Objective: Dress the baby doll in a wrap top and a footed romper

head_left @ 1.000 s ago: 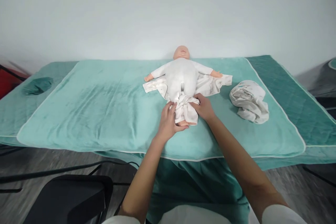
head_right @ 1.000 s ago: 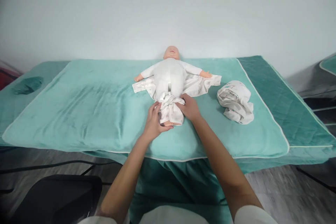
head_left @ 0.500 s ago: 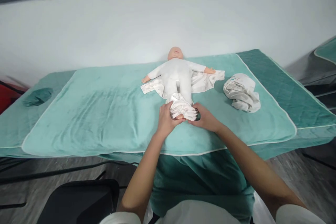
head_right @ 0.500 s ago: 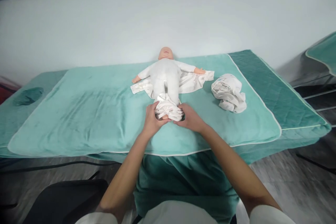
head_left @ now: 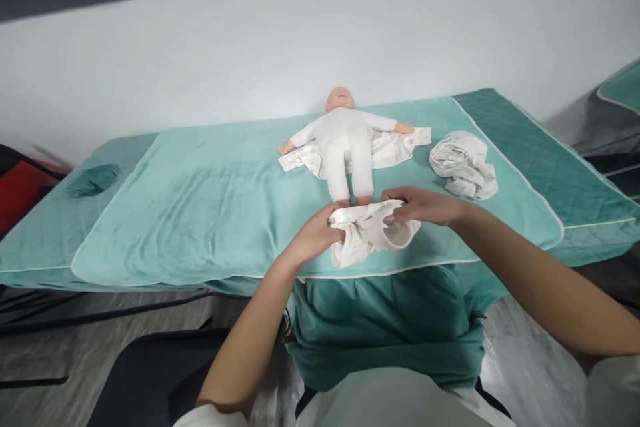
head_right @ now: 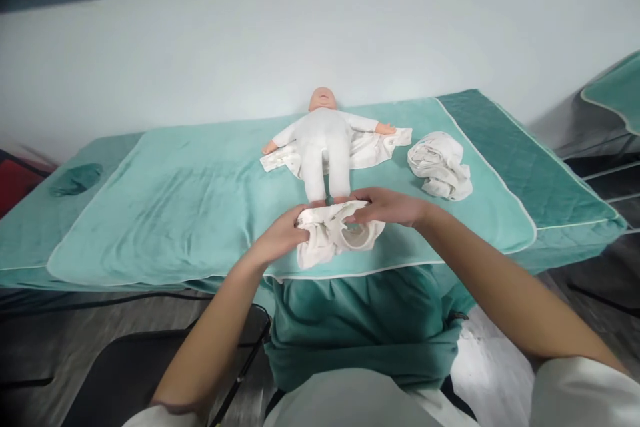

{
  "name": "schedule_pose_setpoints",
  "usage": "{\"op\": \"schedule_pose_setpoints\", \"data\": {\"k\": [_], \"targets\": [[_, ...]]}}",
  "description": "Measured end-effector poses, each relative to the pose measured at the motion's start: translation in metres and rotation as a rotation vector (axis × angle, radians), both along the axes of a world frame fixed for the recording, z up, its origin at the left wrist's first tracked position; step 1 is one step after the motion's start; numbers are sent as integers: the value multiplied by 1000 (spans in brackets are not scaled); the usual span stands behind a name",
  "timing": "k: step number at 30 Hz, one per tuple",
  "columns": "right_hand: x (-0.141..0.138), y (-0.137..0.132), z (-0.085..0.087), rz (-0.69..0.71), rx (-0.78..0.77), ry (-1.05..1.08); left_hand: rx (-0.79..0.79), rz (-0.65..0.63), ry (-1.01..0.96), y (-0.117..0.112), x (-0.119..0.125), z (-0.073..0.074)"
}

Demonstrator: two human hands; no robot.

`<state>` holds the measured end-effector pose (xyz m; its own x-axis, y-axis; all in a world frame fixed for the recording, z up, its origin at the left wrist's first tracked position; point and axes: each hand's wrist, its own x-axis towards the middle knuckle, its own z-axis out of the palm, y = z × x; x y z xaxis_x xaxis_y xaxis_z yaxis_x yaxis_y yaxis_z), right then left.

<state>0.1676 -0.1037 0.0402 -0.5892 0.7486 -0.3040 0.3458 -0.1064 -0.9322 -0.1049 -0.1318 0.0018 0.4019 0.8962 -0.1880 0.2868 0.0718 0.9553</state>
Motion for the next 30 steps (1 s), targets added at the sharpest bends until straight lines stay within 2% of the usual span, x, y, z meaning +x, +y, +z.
{"op": "schedule_pose_setpoints", "data": {"k": [2, 5, 7, 9, 11, 13, 15, 17, 19, 23, 26, 28, 30], "targets": [[0, 0, 16, 93, 26, 18, -3, -74, 23, 1, -9, 17], [-2, 4, 38, 153, 192, -34, 125, -145, 175, 5, -20, 51], [-4, 9, 52, 115, 310, -118, 262, -205, 312, 9, -24, 78], [-6, 16, 66, 61, 404, -179, 351, -250, 352, 15, -27, 102], [-7, 23, 82, 8, 486, -196, 394, -193, 311, 26, -33, 117], [-10, 29, 102, -43, 565, -186, 436, -25, 263, 43, -43, 122], [-16, 33, 124, -110, 657, -164, 478, 121, 261, 64, -55, 119], [-24, 32, 143, -189, 774, -135, 493, 144, 290, 81, -64, 117], [-33, 30, 159, -252, 896, -97, 498, 82, 315, 88, -65, 122], [-47, 28, 174, -307, 1078, -30, 513, -68, 331, 67, -41, 157], [-52, 29, 175, -358, 1221, -47, 530, -58, 289, 44, -23, 182], [-55, 29, 175, -396, 1317, -76, 551, -65, 208, 37, -20, 188], [-57, 27, 174, -394, 1376, -99, 604, -85, 80, 36, -24, 187]]}}
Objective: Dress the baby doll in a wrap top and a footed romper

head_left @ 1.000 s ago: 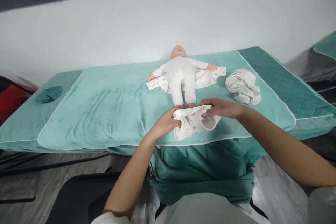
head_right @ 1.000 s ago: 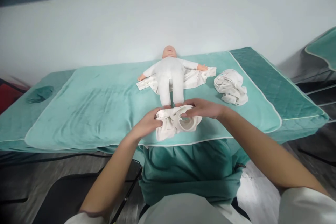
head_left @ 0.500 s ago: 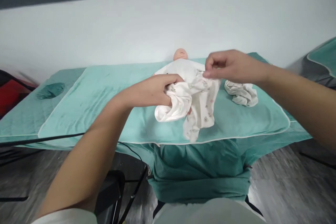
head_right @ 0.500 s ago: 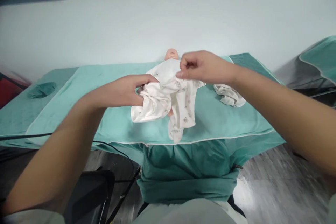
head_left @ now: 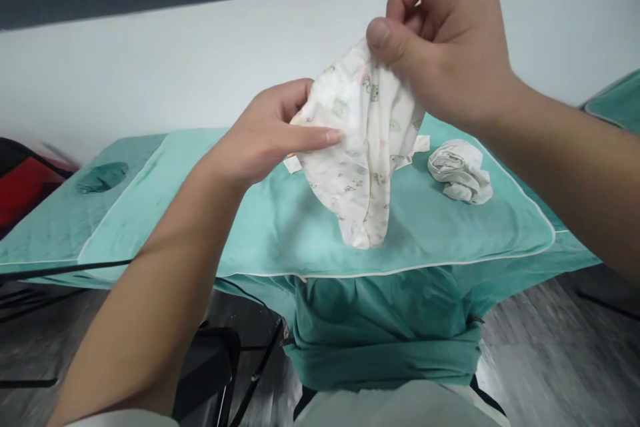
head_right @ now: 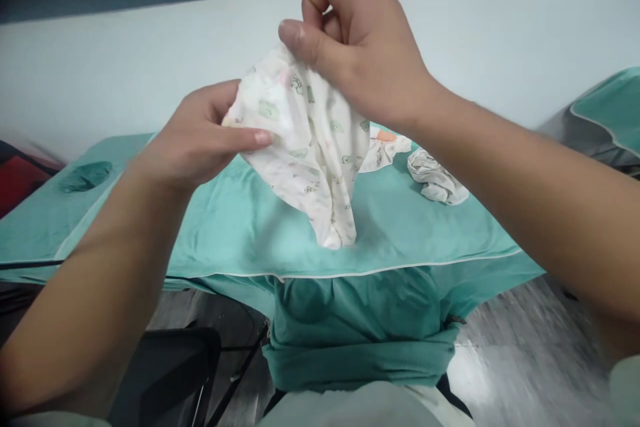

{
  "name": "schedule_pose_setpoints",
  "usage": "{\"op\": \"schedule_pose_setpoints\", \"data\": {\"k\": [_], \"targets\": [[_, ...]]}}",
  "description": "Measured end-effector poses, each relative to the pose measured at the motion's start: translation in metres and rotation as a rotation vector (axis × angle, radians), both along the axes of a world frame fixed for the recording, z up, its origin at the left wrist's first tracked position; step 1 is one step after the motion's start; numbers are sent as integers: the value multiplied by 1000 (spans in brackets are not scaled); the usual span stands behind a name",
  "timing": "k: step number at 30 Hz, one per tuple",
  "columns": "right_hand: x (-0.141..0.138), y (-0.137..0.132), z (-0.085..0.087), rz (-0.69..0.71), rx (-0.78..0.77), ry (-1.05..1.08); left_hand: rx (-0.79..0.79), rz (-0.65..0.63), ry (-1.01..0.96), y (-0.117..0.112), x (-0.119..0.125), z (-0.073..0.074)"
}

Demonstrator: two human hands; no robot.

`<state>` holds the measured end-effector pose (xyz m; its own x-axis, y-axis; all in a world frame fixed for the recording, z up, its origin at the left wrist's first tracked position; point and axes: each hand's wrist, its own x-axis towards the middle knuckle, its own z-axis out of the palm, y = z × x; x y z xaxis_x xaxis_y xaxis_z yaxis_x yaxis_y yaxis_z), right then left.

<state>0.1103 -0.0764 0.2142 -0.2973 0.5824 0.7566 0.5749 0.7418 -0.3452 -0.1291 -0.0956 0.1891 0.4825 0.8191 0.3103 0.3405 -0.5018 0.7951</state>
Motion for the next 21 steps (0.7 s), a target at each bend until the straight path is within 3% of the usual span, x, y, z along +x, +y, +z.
{"op": "schedule_pose_setpoints", "data": {"k": [4, 8, 11, 15, 18, 21], "targets": [[0, -5, 0, 50, -59, -64, 76, 8, -149, 6, -18, -4], [15, 3, -1, 46, -254, -360, 164, 93, 167, 12, -35, -5], [28, 17, -10, 46, -311, -470, 218, 234, 276, 19, -40, -18], [21, 26, -40, 219, -690, -308, 162, 380, -25, 26, -26, -51], [-10, 20, -72, 399, -957, -106, 101, 326, -259, 25, -2, -74], [-46, 14, -100, 467, -1037, 175, 90, 276, -362, 21, 14, -95]]}}
